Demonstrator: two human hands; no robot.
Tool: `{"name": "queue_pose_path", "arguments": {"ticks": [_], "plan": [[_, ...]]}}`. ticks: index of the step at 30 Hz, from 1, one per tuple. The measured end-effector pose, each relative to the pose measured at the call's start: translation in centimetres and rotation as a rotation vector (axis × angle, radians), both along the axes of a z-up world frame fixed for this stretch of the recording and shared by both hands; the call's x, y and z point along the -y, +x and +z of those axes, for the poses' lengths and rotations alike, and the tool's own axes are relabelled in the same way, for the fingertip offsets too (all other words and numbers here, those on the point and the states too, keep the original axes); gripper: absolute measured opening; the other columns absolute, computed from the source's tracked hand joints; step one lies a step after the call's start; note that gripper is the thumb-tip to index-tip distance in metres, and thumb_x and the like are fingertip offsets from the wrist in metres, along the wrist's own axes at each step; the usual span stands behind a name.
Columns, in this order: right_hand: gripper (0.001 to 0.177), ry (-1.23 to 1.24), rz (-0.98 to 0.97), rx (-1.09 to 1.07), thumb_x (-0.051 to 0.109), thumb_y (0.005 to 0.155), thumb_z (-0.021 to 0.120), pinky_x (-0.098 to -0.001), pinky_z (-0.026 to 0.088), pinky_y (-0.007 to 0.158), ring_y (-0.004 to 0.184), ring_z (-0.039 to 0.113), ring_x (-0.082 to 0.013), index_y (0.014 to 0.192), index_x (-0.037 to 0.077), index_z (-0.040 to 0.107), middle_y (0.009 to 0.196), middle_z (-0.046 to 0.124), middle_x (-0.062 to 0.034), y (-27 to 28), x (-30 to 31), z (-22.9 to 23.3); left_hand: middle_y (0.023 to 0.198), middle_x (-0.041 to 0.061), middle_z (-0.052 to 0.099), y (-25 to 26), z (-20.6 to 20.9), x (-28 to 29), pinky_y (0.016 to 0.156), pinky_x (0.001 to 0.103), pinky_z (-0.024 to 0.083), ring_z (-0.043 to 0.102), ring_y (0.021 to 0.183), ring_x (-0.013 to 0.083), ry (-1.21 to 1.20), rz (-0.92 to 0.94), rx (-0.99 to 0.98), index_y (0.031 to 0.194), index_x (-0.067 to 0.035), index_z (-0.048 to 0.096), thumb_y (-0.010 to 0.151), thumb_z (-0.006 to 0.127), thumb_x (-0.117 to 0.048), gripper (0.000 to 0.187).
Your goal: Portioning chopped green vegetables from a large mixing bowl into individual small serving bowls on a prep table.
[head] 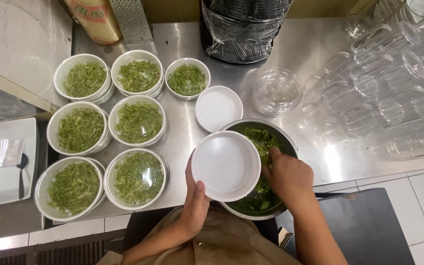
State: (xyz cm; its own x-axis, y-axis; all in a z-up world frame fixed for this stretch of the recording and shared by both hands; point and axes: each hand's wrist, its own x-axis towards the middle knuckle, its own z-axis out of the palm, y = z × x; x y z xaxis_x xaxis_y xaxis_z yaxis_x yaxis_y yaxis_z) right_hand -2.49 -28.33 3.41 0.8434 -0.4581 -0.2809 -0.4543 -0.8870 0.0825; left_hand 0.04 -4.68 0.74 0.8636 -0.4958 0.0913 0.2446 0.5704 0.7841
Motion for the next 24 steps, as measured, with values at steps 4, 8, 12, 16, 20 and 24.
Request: {"name": "queue_pose_path", "arguments": {"ticks": [4, 8, 12, 16, 20, 24], "plan": [[0.053, 0.015, -0.024, 0.083, 0.070, 0.095, 0.052, -0.0515, 0.049, 0.054, 0.068, 0.069, -0.0427, 0.108, 0.018, 0.054, 0.071, 0.072, -0.0099, -0.9, 0.6, 2.5, 0.168, 0.014, 0.016, -0.2, -0.8, -0.4, 0.123, 0.047, 0.027, 0.024, 0.153, 0.0297, -0.007, 0.014, -0.023, 0.163, -0.019, -0.001, 0.105, 0.046, -0.047, 0.080], [0.055, -0.074, 0.004, 0.073, 0.069, 0.099, 0.046, -0.0503, 0.052, 0.050, 0.075, 0.072, -0.0371, 0.114, 0.016, 0.049, 0.089, 0.072, -0.0073, -1.1, 0.6, 1.8, 0.169, 0.014, 0.015, -0.4, -1.2, -1.0, 0.124, 0.046, 0.027, 0.024, 0.153, 0.0292, -0.017, 0.047, -0.015, 0.164, -0.018, 0.000, 0.106, 0.044, -0.045, 0.077], [0.055, -0.104, 0.057, -0.104, 0.067, 0.096, 0.053, -0.0458, 0.061, 0.065, 0.096, 0.072, -0.0326, 0.120, 0.018, 0.047, 0.109, 0.067, -0.0080, 0.3, -0.9, -1.6, 0.167, 0.015, 0.018, -0.5, -1.1, -1.2, 0.123, 0.046, 0.030, 0.026, 0.152, 0.0290, 0.005, 0.078, -0.021, 0.163, -0.015, 0.002, 0.105, 0.046, -0.047, 0.079], [0.025, -0.176, 0.185, 0.072, 0.038, 0.094, 0.056, -0.0455, 0.047, 0.041, 0.067, 0.073, -0.0355, 0.107, 0.017, 0.054, 0.085, 0.069, -0.0031, -0.1, -0.6, -5.5, 0.169, 0.015, 0.016, -0.7, -1.1, -1.6, 0.123, 0.046, 0.029, 0.025, 0.153, 0.0291, 0.003, 0.075, 0.001, 0.163, -0.016, 0.002, 0.106, 0.044, -0.047, 0.078], [0.032, 0.005, 0.082, -0.023, 0.050, 0.101, 0.053, -0.0513, 0.053, 0.051, 0.073, 0.073, -0.0406, 0.113, 0.020, 0.052, 0.084, 0.073, -0.0070, 0.1, -1.2, 0.0, 0.168, 0.014, 0.017, -0.6, -1.3, -1.8, 0.122, 0.046, 0.031, 0.025, 0.152, 0.0290, -0.013, 0.058, -0.032, 0.164, -0.017, 0.001, 0.105, 0.045, -0.047, 0.079], [0.033, 0.161, -0.006, 0.134, 0.040, 0.097, 0.063, -0.0498, 0.062, 0.064, 0.085, 0.076, -0.0331, 0.124, 0.022, 0.058, 0.103, 0.077, -0.0040, -0.8, -1.8, 7.0, 0.168, 0.015, 0.017, -0.6, -1.1, -1.8, 0.122, 0.048, 0.032, 0.026, 0.152, 0.0301, -0.023, 0.047, -0.028, 0.164, -0.016, 0.001, 0.106, 0.045, -0.046, 0.079]]}}
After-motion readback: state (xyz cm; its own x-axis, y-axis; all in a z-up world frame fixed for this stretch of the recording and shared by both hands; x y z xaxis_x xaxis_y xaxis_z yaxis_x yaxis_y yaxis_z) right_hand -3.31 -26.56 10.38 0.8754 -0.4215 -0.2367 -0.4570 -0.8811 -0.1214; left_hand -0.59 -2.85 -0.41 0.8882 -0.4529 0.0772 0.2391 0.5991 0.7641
